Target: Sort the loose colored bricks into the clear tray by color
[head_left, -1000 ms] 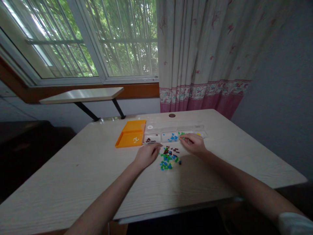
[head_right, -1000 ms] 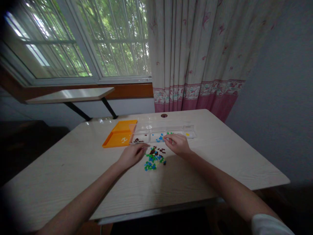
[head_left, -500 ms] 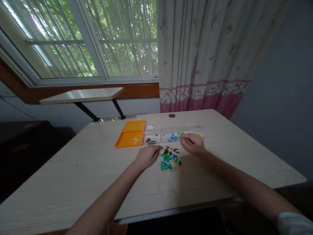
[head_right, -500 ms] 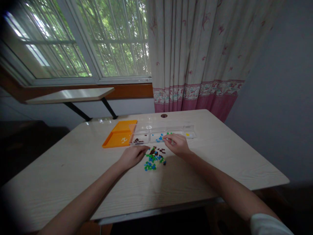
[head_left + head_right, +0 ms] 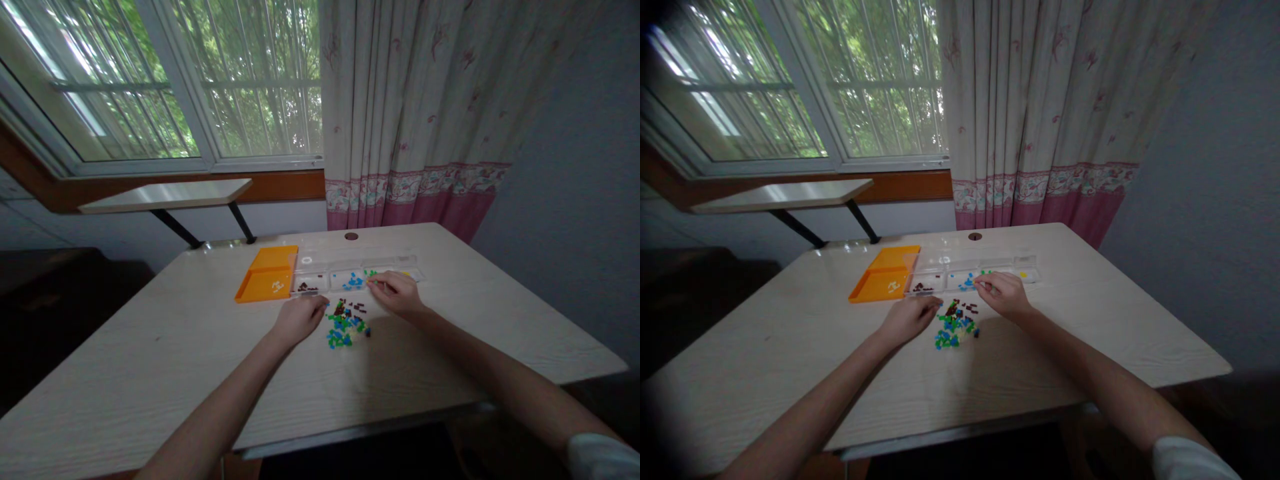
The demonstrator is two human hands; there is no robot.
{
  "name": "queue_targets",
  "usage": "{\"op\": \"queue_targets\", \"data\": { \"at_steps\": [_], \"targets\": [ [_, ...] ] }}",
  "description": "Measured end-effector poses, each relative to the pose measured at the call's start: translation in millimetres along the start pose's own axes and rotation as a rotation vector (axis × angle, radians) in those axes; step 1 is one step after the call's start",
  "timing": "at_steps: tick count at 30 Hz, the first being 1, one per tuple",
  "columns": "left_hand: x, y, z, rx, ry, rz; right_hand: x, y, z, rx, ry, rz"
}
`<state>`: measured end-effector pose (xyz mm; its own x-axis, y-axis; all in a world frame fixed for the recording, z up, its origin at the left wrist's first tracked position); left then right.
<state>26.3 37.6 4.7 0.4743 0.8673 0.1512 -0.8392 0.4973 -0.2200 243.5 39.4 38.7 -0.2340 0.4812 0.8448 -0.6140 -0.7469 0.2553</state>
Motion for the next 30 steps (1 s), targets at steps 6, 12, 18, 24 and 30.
{"op": "queue_targets", "data": {
  "at_steps": [6, 12, 18, 24, 30],
  "targets": [
    [0, 0, 1, 0.015, -0.003, 0.022, 6, -7, 7, -0.061, 0.147, 0.053],
    [0, 0, 0, 0.019, 0.022, 0.026, 15, -36, 33, -0.219, 0.139, -0.042],
    [-1, 0, 1, 0.018, 0.027, 0.027, 15, -78, 48, -0.429, 0.360, -0.267],
    [-2, -1, 1, 0.024, 0.042, 0.020, 7, -108, 56, -0.555, 0.503, -0.397],
    [0, 0, -4, 0.048, 0.052, 0.009, 3, -118, 59, -0.635, 0.542, -0.477]
  ]
}}
Point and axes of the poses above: each hand's wrist, its own x-axis towards the middle knuckle, its own z-axis out of the back of the hand, y = z × x, the point moved 4 cm from there along x, towards the middle knuckle, and after that the axes turned 3 degrees about -z, right-handed, at the moved point
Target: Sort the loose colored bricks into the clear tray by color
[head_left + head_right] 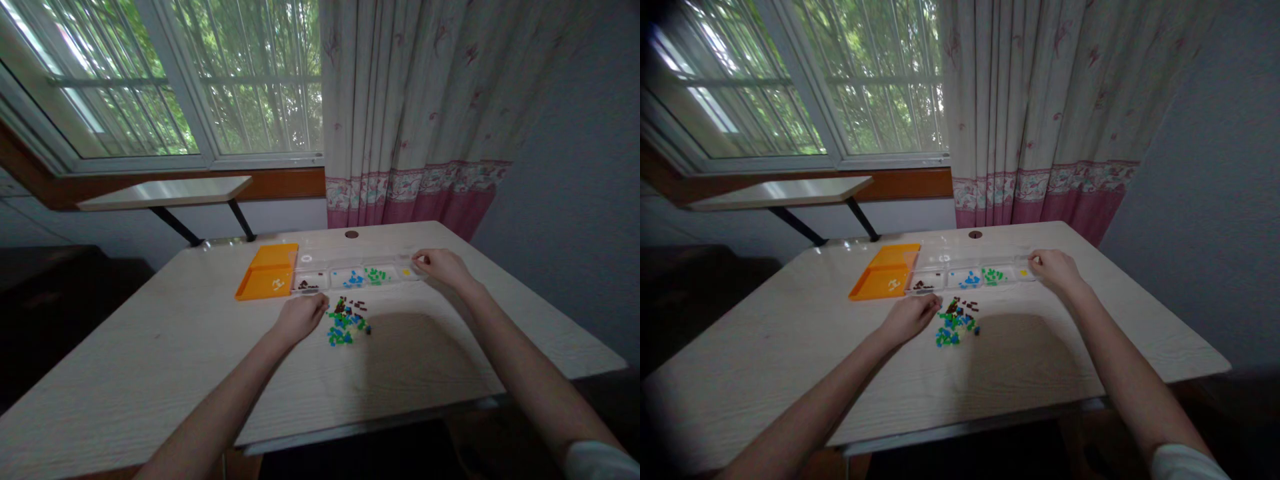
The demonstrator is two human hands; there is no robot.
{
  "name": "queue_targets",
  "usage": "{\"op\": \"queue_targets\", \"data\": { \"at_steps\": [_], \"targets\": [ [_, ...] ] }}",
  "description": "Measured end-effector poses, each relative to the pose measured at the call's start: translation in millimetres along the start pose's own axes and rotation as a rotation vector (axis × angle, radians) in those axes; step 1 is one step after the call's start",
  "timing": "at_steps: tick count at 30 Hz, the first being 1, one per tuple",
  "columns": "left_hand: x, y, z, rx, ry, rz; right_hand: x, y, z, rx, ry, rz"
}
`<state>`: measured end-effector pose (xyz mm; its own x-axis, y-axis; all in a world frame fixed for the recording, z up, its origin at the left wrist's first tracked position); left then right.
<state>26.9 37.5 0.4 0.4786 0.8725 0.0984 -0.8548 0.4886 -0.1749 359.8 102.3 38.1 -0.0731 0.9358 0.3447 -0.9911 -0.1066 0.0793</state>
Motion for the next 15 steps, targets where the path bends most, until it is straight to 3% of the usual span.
{"op": "queue_targets", "data": {
  "at_steps": [4, 7, 15],
  "targets": [
    [0, 1, -1, -0.044, -0.026, 0.003, 0, 2, 4, 0.016, -0.017, -0.041],
    [0, -1, 0, -0.205, -0.076, 0.006, -3, 19, 6, 0.081, -0.042, -0.002],
    [7, -15, -10, -1.005, -0.126, -0.072, -47, 132, -7, 0.391, -0.058, 0.417]
  ]
}}
Point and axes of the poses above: each hand's wrist, its own x-axis towards the middle knuckle, its own z-axis out of the back of the hand, y = z × x, the point moved 4 cm from there along x, towards the middle knuckle, and after that the axes turned 3 degrees about -z, right-handed, at the moved point
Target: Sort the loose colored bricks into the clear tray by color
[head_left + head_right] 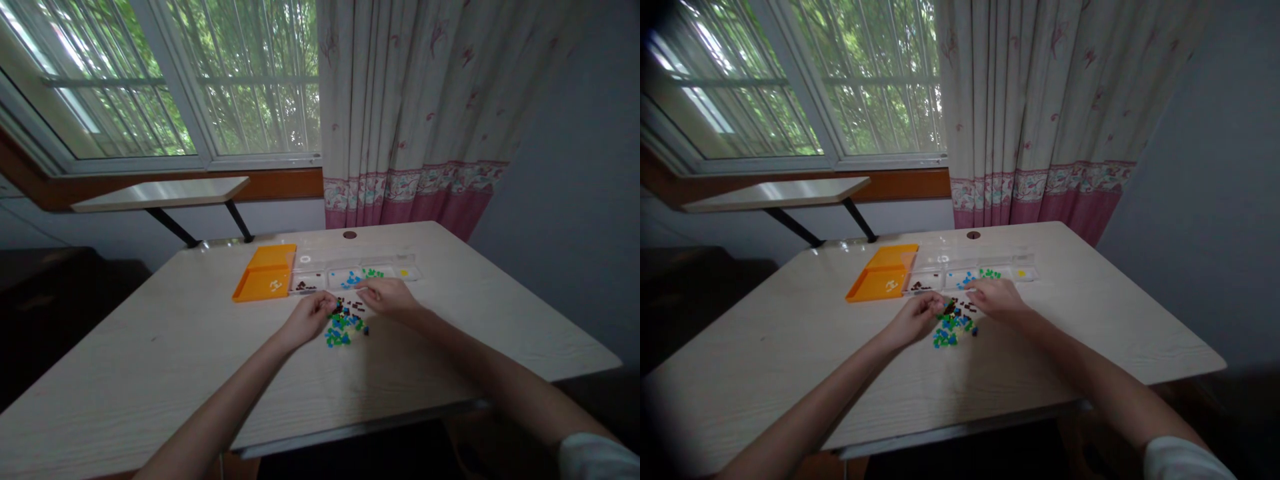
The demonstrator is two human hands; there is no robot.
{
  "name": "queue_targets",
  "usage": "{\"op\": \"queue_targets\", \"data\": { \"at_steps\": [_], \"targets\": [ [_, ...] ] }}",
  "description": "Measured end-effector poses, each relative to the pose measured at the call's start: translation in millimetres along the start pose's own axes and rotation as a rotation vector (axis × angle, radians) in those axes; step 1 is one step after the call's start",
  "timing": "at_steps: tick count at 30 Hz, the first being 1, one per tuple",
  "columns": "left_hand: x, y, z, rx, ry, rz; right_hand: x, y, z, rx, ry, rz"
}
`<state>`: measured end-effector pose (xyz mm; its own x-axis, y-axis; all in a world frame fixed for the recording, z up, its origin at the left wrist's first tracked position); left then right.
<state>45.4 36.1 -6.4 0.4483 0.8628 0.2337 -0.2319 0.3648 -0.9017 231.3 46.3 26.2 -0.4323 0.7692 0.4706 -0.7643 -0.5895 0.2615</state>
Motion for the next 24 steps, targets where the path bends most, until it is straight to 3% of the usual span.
{"op": "queue_targets", "data": {
  "at_steps": [5, 14, 24],
  "targets": [
    [1, -2, -6, -0.183, 0.031, 0.042, -8, 31, -17, 0.173, -0.074, 0.135],
    [3, 2, -13, -0.378, 0.045, 0.118, -12, 31, -18, 0.216, -0.105, 0.128],
    [2, -7, -10, -0.405, 0.036, 0.144, -12, 32, -16, 0.211, -0.119, 0.164]
  ]
}}
Point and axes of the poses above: each hand's wrist, its own x-axis towards the middle knuckle, its own z-axis out of the back of the hand, y = z × x, the point moved 4 cm from there along x, towards the middle knuckle, and after that the axes turned 3 degrees about -z, right-handed, at the moved point
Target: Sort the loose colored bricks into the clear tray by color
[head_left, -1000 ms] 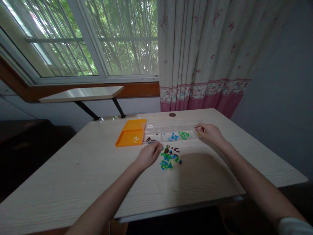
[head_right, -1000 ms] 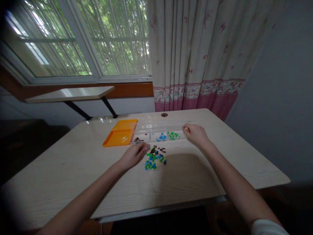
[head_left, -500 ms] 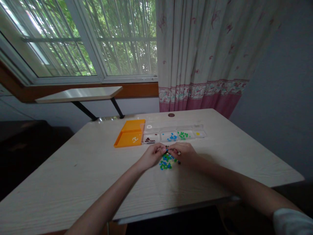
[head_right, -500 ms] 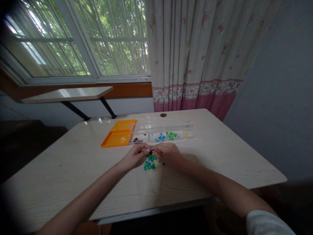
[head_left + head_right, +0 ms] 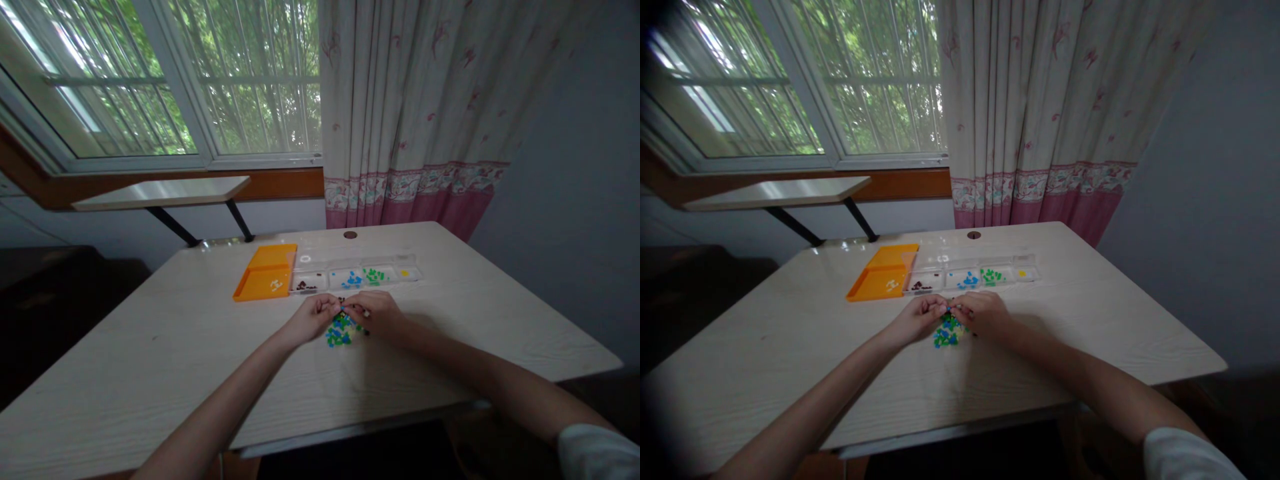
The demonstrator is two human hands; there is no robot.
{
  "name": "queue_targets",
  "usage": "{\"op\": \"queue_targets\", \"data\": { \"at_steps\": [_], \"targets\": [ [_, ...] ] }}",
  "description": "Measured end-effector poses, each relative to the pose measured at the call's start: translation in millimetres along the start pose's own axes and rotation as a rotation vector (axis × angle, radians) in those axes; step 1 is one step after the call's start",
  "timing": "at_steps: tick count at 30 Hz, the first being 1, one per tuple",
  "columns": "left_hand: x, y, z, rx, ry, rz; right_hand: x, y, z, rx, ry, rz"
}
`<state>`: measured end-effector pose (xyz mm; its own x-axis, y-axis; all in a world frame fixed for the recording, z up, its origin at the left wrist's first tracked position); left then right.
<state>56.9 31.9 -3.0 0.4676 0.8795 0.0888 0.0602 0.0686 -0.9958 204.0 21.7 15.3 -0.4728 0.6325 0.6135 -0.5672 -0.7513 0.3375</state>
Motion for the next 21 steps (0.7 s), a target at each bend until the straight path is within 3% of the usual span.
{"op": "queue_targets", "data": {
  "at_steps": [8, 13, 17, 21],
  "targets": [
    [0, 4, 0, -0.028, -0.001, 0.009, -1, 1, -1, -0.007, -0.014, 0.015],
    [0, -1, 4, 0.100, -0.007, -0.032, -1, 0, 1, -0.011, -0.031, 0.028],
    [-5, -9, 13, 0.399, -0.003, -0.101, 2, -5, 10, -0.039, -0.134, 0.023],
    [-13, -16, 21, 0.980, 0.042, -0.126, 4, -14, 26, -0.073, -0.282, -0.014]
  ]
}}
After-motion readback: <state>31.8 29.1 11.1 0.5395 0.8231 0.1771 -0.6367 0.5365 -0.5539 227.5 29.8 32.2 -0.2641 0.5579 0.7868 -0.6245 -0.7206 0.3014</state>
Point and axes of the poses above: each hand's wrist, its own x-axis towards the middle knuckle, its own z-axis out of the back of the hand, y = z × x, the point moved 4 cm from there along x, towards the middle knuckle, and after that the axes turned 3 degrees about -z, right-handed, at the moved point
